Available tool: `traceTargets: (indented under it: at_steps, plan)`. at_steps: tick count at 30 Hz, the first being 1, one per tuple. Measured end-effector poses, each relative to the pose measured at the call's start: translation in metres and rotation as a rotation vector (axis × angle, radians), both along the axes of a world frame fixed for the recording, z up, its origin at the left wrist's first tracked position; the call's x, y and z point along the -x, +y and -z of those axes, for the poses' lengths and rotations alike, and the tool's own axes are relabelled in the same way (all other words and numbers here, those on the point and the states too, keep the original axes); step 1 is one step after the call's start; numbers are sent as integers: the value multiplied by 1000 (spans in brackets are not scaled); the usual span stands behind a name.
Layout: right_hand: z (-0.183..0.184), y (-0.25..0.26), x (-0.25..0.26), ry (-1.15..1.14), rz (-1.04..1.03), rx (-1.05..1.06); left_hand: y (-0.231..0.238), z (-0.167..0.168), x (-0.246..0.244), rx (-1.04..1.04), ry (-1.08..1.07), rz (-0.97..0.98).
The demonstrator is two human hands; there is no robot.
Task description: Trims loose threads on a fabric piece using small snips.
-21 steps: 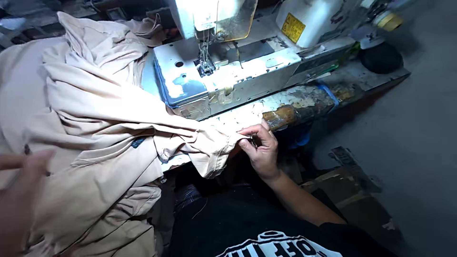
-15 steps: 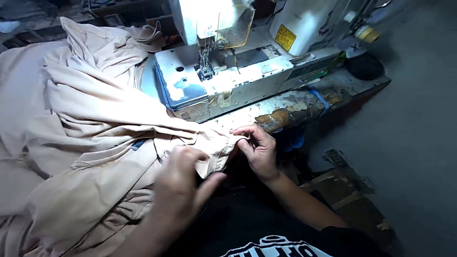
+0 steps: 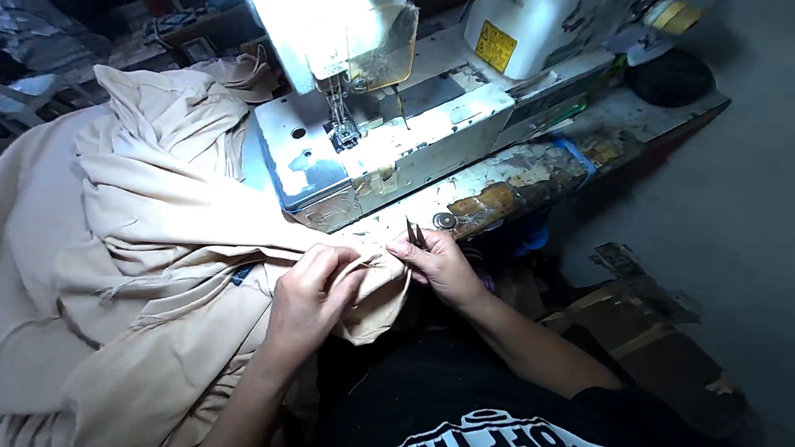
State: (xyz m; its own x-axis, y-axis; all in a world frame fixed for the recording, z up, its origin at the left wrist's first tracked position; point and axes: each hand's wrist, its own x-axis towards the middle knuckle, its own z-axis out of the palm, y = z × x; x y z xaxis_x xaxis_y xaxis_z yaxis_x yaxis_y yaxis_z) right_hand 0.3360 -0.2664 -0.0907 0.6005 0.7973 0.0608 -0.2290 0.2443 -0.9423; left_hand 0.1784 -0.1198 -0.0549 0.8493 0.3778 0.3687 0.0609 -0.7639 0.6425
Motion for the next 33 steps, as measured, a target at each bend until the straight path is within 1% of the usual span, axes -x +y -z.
traceTargets:
  at_steps: [2,3,4,6,7,9,11,13,14,16,20,23,24,26,27,28,29,30,31,33]
  plan:
    - [1,-1,-3,-2,6,6,7,-9,3,140,-6,-12]
    - [1,-1,-3,2,7,4,9,-13,5,189,4,-62]
    - [1,0,-3,5,9,4,12,-13,6,157,6,-127]
    - [1,2,-3,13,20,13,16,-9,9,-65,-21,-219]
    - [1,3,-2,13,19,14,14,-9,9,-155,-67,-201]
    - [2,4,-2,11,12,4,3,-13,7,-246,-161,-91]
    - [2,4,0,17,1,4,-8,-12,1,-344,-156,21]
    - [0,4,1,35,-13,6,-9,-4,-9,-457,-127,41]
    - [0,4,1,32,-15,9,-7,2,-12,-469,-145,33]
    - [0,2,1,21,0,16,-2,5,-9,-396,-165,35]
    - [-1,-1,-1,17,12,13,6,-3,13,-194,-133,32]
    - [-2,3,4,-8,-9,3,-1,-10,16,-5,-164,79]
    - [-3,5,6,-20,-16,4,-5,-13,13,55,-175,146]
    - [-5,8,12,-50,-42,0,-7,-17,5,135,-155,368]
    - [-6,8,15,-68,-51,1,-6,-16,1,159,-114,474]
    - [-7,8,18,-84,-49,3,-2,-15,-1,131,-54,527]
    - [-7,7,21,-97,-37,5,7,-16,2,72,0,497]
    - [-6,6,24,-103,-24,3,20,-20,11,25,43,416]
    - [-6,5,27,-98,-11,-4,36,-27,23,8,62,304]
    - [-5,2,27,-93,32,-36,69,-38,53,60,1,39]
